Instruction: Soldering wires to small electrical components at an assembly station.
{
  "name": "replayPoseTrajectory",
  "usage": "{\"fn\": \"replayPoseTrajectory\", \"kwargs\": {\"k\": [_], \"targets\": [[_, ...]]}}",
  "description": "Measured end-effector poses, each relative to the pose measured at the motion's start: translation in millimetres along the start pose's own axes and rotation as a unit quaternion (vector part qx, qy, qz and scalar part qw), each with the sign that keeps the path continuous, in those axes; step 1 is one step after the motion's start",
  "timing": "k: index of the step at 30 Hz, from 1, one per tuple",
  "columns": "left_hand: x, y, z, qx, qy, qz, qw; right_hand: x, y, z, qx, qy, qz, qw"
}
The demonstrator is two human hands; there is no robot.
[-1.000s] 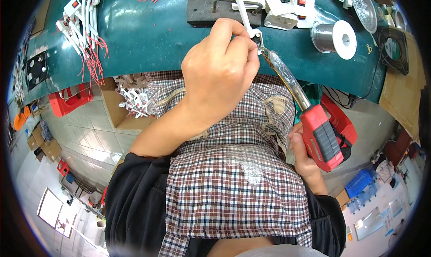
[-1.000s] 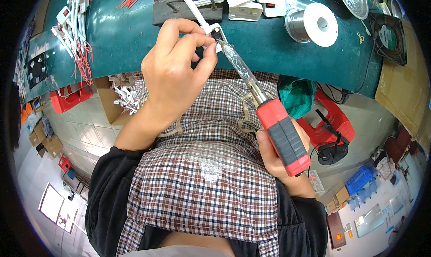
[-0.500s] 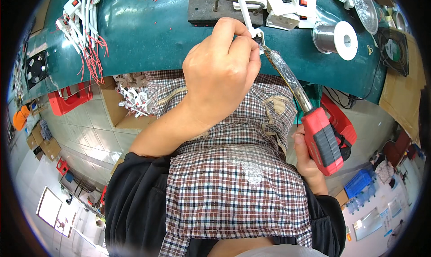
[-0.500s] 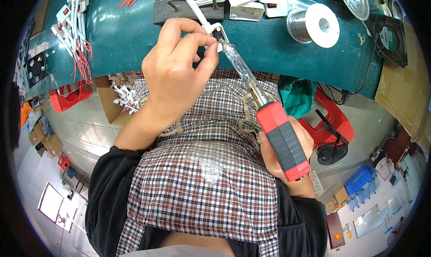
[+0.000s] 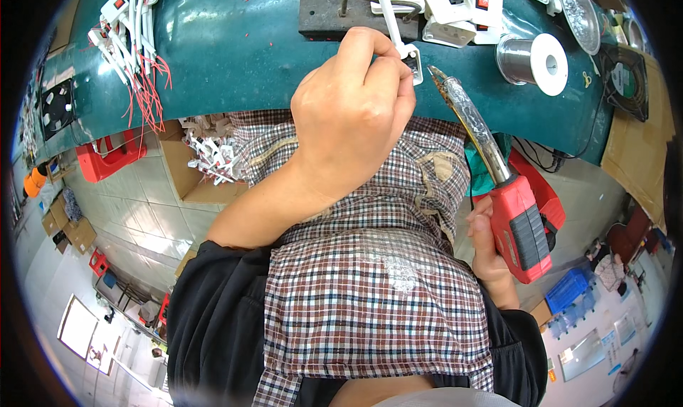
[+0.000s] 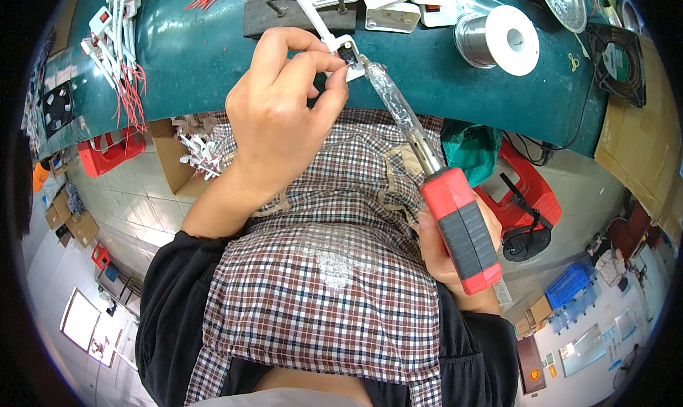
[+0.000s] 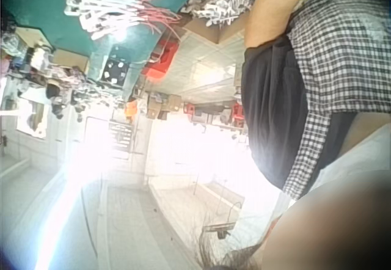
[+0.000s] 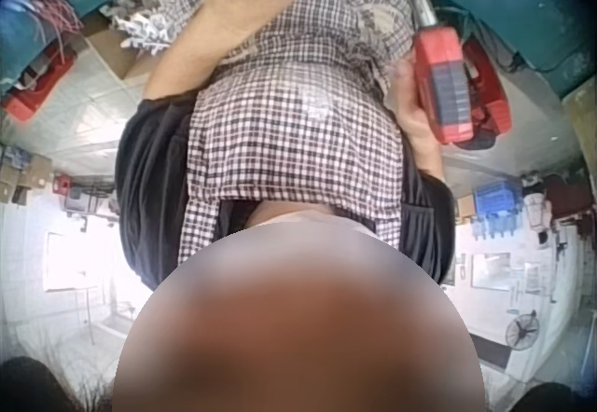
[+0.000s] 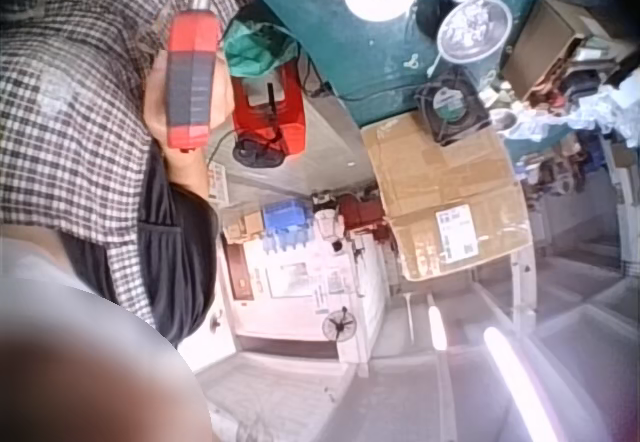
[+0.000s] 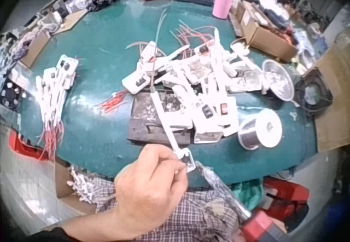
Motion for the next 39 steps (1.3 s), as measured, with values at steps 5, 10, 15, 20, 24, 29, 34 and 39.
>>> {"fn": "replayPoseTrajectory", "kwargs": {"k": [5, 10, 15, 20, 24, 29, 34, 39], "targets": [[-0.5, -0.2, 0.2, 0.001, 0.004, -0.001, 1.0, 0.2, -1.8, 2.0, 0.019, -0.007, 0.01, 1.0], [-0.4, -0.5, -0.5, -0.002, 0.007, 0.0, 1.0, 0.1, -3.0, 2.5, 0.013, -0.001, 0.011, 1.0], [-1.2, 0.5, 0.9, -0.003, 0.007, 0.001, 1.0, -1.0, -2.6, 1.1, 0.018, -0.008, 0.006, 1.0], [-14.7, -7.2, 10.3, -0.034, 0.014, -0.019, 0.999, -3.2, 0.2, -1.0, 0.046, -0.038, 0.001, 0.998], [-37.0, -34.7, 62.2, -0.111, -0.093, -0.028, 0.989, -2.8, 2.2, -5.2, 0.096, -0.096, -0.013, 0.991], [-30.8, -57.9, 149.0, -0.144, -0.15, 0.053, 0.977, -3.3, -2.4, 1.1, 0.043, -0.059, -0.006, 0.997], [-25.3, -58.3, 154.2, -0.108, -0.168, 0.041, 0.979, -4.0, 0.8, 1.8, 0.042, -0.038, 0.0, 0.998], [-20.8, -56.4, 161.7, -0.164, -0.141, 0.092, 0.972, -2.8, 0.9, 0.3, 0.053, -0.051, -0.004, 0.997]]}}
Point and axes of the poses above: each hand's wrist, its own y-axis away from the middle knuckle, its own x-axis out of the palm, z = x × y, the point moved 6 cm from there along -y, towards the middle knuckle, and after that the axes turned 9 degrees about -z, right-handed, at the moved point
